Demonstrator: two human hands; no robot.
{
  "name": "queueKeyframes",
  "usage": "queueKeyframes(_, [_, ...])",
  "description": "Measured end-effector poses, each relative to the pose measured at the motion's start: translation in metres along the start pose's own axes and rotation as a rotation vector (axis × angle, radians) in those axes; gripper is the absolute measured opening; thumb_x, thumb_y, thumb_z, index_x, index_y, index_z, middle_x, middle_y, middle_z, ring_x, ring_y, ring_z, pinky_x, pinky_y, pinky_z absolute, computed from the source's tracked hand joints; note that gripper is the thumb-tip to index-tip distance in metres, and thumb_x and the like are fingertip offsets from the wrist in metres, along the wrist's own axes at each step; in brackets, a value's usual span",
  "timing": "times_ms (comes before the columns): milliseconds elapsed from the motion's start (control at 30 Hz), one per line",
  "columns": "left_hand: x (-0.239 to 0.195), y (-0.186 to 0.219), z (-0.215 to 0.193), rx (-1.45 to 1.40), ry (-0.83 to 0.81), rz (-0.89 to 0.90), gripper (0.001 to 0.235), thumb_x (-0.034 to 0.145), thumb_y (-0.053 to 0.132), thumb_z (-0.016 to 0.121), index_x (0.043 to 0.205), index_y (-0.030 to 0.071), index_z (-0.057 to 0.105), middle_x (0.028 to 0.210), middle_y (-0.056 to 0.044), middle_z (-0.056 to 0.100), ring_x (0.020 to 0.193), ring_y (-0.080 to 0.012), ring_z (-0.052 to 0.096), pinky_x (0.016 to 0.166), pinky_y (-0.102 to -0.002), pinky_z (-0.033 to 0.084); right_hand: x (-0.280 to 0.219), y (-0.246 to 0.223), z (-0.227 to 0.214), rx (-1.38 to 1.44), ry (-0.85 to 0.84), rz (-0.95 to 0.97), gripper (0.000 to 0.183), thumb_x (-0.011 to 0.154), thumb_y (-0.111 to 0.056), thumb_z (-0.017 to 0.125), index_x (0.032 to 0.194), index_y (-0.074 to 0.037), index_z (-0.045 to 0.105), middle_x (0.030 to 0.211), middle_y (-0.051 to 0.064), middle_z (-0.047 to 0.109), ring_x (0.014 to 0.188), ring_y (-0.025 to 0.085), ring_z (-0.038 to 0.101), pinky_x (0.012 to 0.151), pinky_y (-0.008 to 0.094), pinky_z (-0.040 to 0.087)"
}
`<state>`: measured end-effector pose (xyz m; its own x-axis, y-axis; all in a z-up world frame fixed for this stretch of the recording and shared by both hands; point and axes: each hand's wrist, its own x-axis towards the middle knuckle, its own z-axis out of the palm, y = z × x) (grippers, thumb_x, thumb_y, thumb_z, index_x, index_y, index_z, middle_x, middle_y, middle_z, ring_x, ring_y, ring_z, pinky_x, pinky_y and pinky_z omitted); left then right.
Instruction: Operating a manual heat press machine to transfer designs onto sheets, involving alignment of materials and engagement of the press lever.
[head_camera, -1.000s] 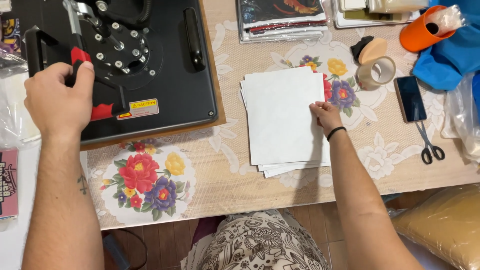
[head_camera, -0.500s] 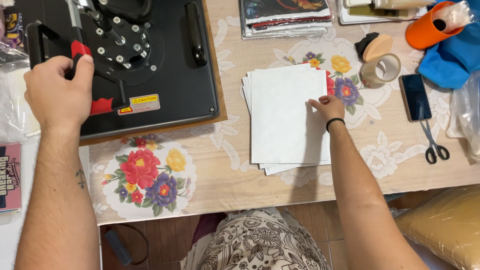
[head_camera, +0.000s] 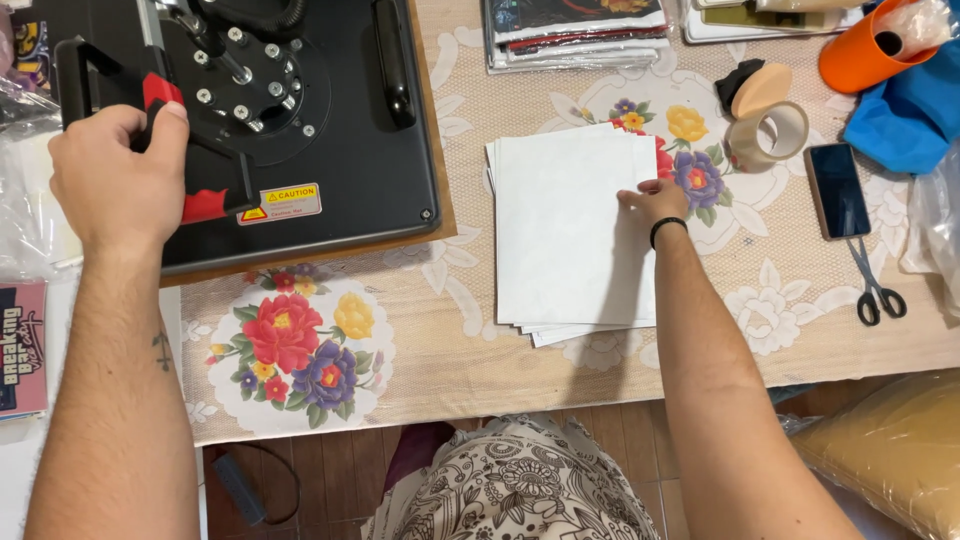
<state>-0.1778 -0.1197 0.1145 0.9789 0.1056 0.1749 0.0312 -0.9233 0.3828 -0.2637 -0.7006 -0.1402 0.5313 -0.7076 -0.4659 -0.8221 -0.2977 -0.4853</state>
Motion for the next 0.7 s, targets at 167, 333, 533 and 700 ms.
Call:
queueKeyframes(167, [0.002, -0.006, 0.003, 0.009, 0.010, 0.012, 0.069, 0.124, 0.039, 0.067, 0.069, 0.013, 0.034, 0.062, 0.002, 0.030, 0.064, -0.0214, 0.030, 0.065, -0.042, 0.034, -0.016, 0.000, -0.008, 0.070, 0.043, 0.014, 0.075, 0.065, -0.052, 0.089, 0.119, -0.012, 0.056, 0.115, 0.003, 0.062, 0.103, 0.021, 0.061, 0.085, 0.037, 0.051])
queueKeyframes(333, [0.000, -0.002, 0.001, 0.000, 0.006, -0.001, 0.070, 0.124, 0.039, 0.067, 0.069, 0.013, 0.033, 0.061, 0.001, 0.027, 0.064, -0.0228, 0.028, 0.067, -0.042, 0.035, -0.019, -0.004, -0.011, 0.018, 0.013, 0.048, 0.071, 0.068, -0.047, 0.091, 0.120, -0.013, 0.056, 0.118, 0.002, 0.063, 0.109, 0.022, 0.058, 0.090, 0.040, 0.050])
queueKeyframes(533, [0.005, -0.016, 0.006, 0.038, 0.014, 0.038, 0.067, 0.128, 0.040, 0.068, 0.073, 0.012, 0.040, 0.065, 0.000, 0.033, 0.066, -0.0238, 0.031, 0.068, -0.044, 0.036, -0.007, -0.009, -0.005, 0.017, 0.049, 0.015, 0.048, 0.067, -0.045, 0.092, 0.097, -0.016, 0.067, 0.099, -0.001, 0.072, 0.089, 0.018, 0.068, 0.076, 0.034, 0.054])
queueKeyframes(700, [0.001, -0.010, 0.002, 0.051, 0.003, 0.023, 0.071, 0.131, 0.038, 0.069, 0.075, 0.011, 0.035, 0.067, 0.000, 0.029, 0.067, -0.0217, 0.029, 0.064, -0.043, 0.031, 0.060, 0.030, 0.013, -0.142, 0.238, -0.218, 0.043, 0.076, -0.053, 0.076, 0.093, -0.021, 0.056, 0.093, 0.005, 0.055, 0.094, 0.026, 0.048, 0.085, 0.039, 0.037])
